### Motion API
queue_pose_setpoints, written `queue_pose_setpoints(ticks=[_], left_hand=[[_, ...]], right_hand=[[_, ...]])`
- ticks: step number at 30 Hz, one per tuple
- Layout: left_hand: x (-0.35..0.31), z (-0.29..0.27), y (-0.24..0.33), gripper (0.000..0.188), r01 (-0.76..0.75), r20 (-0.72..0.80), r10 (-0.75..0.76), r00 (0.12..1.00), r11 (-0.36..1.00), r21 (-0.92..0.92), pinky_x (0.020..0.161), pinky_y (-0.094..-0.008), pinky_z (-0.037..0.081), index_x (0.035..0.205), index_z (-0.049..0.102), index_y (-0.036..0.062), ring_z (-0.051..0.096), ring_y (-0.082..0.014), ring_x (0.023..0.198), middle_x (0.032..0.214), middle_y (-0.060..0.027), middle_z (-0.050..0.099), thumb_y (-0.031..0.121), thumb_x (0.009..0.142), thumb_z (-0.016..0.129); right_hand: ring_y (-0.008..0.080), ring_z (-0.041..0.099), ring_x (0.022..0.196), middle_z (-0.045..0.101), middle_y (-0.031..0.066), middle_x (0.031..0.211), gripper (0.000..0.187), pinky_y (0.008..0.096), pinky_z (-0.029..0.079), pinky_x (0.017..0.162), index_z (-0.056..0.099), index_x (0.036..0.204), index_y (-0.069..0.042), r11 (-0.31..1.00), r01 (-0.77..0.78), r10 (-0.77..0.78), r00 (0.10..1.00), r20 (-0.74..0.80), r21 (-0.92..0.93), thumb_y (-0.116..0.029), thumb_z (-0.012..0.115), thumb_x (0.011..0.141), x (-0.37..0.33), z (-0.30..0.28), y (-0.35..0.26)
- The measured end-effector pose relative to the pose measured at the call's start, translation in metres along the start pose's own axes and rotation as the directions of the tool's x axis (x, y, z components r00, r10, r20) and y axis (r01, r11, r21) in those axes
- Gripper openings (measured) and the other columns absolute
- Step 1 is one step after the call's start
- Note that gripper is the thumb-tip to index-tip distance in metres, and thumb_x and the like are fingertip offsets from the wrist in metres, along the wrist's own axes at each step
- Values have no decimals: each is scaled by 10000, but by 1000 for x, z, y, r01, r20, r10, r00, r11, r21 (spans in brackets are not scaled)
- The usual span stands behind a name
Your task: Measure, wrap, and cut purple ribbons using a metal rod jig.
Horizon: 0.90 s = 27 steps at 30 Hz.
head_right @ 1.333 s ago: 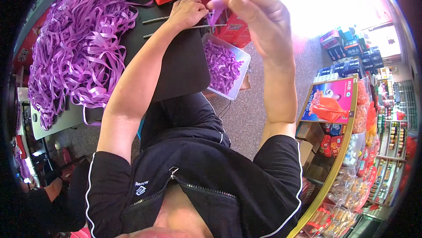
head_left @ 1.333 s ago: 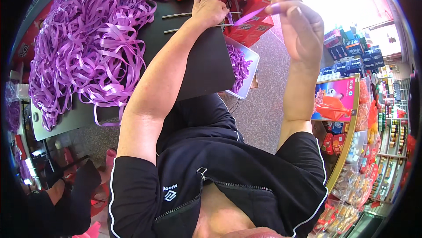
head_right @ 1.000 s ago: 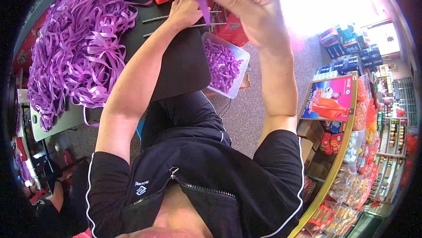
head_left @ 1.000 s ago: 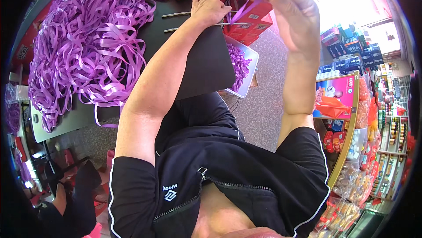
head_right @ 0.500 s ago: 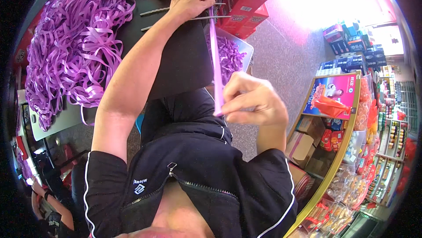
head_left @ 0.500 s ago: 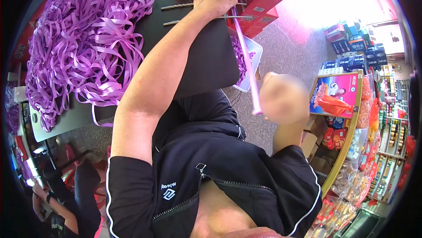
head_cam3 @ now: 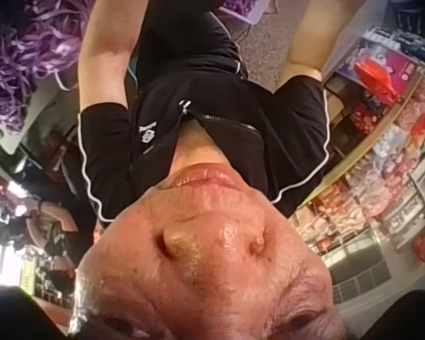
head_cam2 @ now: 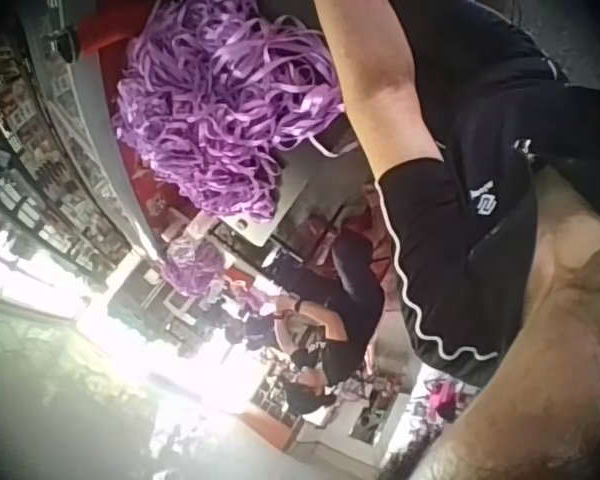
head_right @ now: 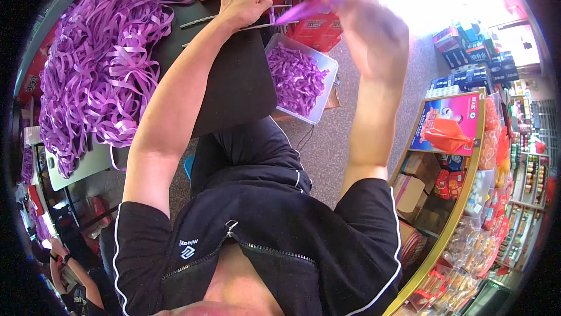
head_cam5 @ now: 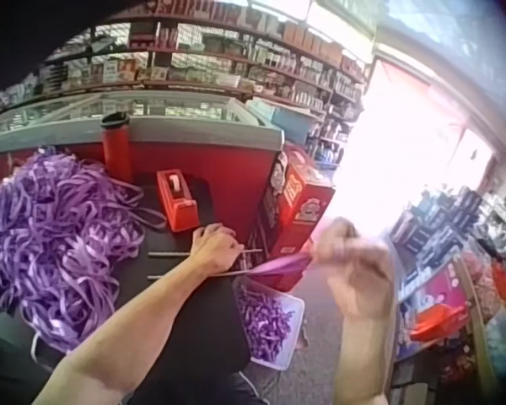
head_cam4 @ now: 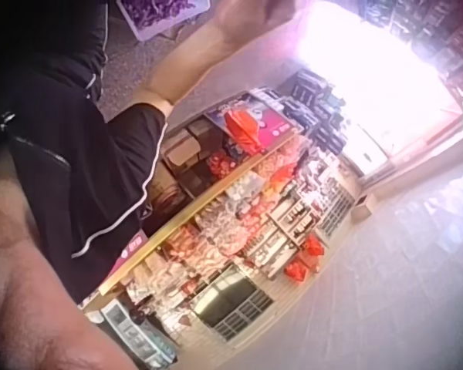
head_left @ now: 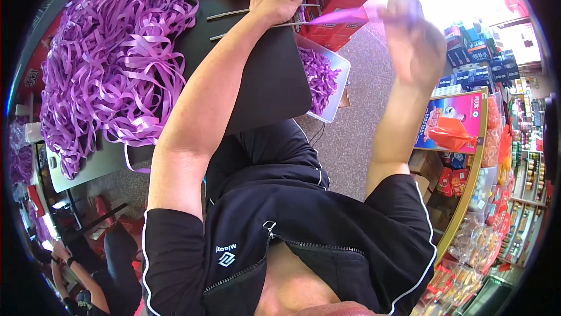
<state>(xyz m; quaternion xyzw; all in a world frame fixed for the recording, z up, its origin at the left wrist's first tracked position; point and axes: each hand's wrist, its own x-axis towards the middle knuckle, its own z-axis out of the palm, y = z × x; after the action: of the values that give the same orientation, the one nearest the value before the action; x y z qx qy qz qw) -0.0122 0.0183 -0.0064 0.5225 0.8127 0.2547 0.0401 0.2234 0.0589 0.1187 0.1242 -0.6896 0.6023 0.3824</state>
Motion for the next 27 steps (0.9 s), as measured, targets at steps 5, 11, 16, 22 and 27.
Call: queue_pose_setpoints(ticks=[5,11,16,22,27], left_hand=[[1,0,-5,332,-12,56,12,998,1000,1,1087,-501,159,966,741,215,294,-239,1366,1349,19,526,419,887,492],[-3,-7,0,325,-12,106,7,994,999,42,1102,-499,144,1034,720,227,269,-248,1383,1369,7,505,359,901,455],[-3,-10,-8,299,-64,155,54,986,996,61,1121,-506,122,1052,712,227,238,-237,1401,1377,9,492,319,876,487],[-7,-12,2,303,-14,137,13,991,1000,8,1132,-492,113,1052,712,192,247,-226,1399,1359,22,503,258,837,510],[-12,-14,0,325,-10,118,15,993,999,-46,1136,-486,104,1029,710,143,257,-227,1394,1347,24,510,193,782,505]], right_hand=[[91,483,792,563,14,911,352,236,399,728,558,1219,27,943,-130,123,992,42,307,-184,573,938,92,-17,50],[77,470,690,559,-16,834,304,225,397,625,607,1129,-2,902,-258,249,966,70,348,-234,594,932,152,-55,128],[73,470,641,562,-26,770,332,213,387,579,639,1096,-11,775,-429,428,896,114,465,-297,565,944,175,-89,211],[86,497,646,582,-24,794,365,233,397,596,648,1088,-27,636,-546,528,823,208,546,-341,510,963,159,-107,280],[133,580,818,642,-5,935,366,281,442,761,651,1100,-63,672,-587,609,785,115,453,-364,496,962,130,-96,318]])
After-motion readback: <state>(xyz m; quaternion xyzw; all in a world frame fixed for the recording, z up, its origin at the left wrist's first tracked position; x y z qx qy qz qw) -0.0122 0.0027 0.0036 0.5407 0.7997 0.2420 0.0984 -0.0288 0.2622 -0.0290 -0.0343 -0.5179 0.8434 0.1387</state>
